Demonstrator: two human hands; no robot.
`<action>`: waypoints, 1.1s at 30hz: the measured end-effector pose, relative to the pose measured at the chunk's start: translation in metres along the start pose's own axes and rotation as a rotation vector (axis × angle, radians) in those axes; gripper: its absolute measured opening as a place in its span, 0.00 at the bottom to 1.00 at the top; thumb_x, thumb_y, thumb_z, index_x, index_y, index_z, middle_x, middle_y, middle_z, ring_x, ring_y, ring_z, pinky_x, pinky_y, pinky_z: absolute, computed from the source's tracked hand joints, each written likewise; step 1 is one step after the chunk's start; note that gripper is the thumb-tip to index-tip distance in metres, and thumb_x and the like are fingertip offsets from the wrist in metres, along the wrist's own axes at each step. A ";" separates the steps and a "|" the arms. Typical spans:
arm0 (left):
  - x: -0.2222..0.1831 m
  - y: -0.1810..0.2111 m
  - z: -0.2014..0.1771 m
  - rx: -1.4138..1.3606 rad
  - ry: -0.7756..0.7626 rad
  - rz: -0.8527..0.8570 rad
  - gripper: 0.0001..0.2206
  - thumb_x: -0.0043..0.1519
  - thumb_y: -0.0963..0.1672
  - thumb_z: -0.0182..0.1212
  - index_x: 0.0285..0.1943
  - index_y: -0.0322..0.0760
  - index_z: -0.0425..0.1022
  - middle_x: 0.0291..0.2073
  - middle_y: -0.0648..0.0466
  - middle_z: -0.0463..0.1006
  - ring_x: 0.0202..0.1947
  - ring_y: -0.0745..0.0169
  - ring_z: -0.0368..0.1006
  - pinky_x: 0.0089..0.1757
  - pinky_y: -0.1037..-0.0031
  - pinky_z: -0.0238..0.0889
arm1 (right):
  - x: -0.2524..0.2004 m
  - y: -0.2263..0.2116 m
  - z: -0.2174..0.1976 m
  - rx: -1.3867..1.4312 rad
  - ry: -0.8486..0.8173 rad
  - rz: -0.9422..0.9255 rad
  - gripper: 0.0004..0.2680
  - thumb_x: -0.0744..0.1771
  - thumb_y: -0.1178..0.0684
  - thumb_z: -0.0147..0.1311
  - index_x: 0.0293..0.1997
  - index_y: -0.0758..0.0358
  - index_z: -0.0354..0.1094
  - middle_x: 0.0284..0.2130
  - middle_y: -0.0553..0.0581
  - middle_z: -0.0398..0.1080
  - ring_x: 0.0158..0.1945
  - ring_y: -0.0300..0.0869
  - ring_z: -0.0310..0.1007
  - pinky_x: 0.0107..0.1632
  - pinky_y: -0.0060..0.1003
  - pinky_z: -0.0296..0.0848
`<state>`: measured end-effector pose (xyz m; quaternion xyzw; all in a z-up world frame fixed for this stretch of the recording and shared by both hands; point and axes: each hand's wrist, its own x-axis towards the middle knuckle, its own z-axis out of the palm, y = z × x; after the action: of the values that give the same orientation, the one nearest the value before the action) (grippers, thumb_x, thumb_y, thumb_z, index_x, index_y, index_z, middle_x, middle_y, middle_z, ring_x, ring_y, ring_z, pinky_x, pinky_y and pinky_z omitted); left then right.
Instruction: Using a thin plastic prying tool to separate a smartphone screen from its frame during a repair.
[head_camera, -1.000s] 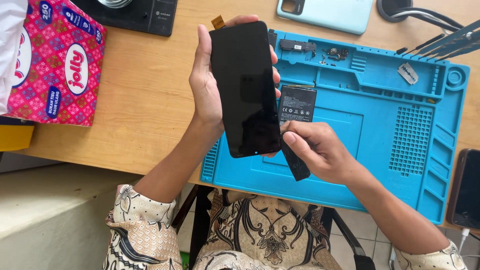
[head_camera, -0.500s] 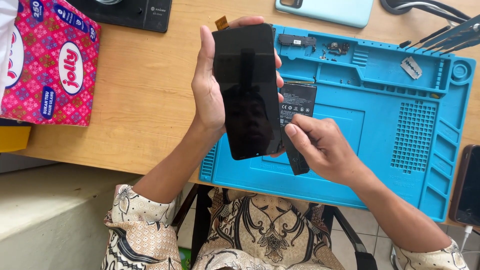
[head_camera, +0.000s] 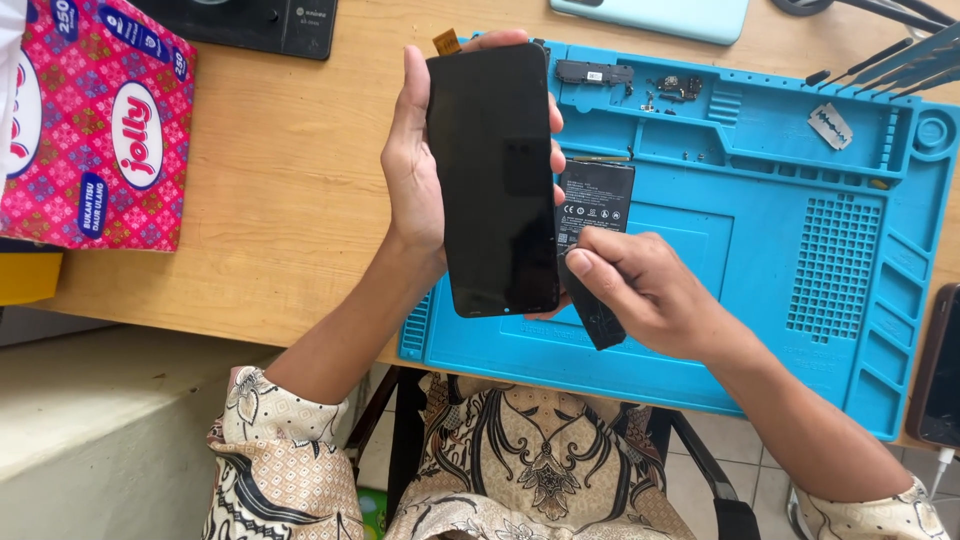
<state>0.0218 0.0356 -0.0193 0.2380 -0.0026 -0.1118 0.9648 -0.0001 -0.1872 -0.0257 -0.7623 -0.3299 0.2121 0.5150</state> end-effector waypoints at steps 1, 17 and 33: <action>0.001 -0.002 0.000 0.002 0.001 0.000 0.29 0.70 0.59 0.41 0.66 0.37 0.69 0.41 0.35 0.76 0.34 0.41 0.76 0.35 0.52 0.74 | -0.001 -0.001 -0.003 0.001 0.001 -0.001 0.14 0.74 0.51 0.39 0.26 0.58 0.50 0.20 0.46 0.46 0.22 0.36 0.44 0.27 0.34 0.46; -0.006 -0.016 -0.006 -0.121 0.010 -0.151 0.30 0.74 0.60 0.40 0.75 0.42 0.64 0.48 0.30 0.71 0.39 0.35 0.75 0.37 0.44 0.76 | -0.011 -0.017 -0.015 0.186 -0.162 -0.061 0.13 0.73 0.51 0.38 0.27 0.59 0.52 0.18 0.48 0.44 0.19 0.38 0.40 0.23 0.35 0.43; -0.007 -0.014 0.006 -0.018 0.082 -0.078 0.30 0.71 0.60 0.42 0.72 0.39 0.64 0.45 0.30 0.72 0.36 0.36 0.75 0.35 0.48 0.75 | -0.008 -0.019 -0.020 0.175 -0.152 -0.064 0.14 0.73 0.53 0.40 0.26 0.59 0.52 0.17 0.49 0.47 0.19 0.40 0.42 0.25 0.36 0.45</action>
<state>0.0112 0.0222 -0.0202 0.2335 0.0474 -0.1394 0.9611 0.0022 -0.2015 -0.0008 -0.6852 -0.3723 0.2806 0.5597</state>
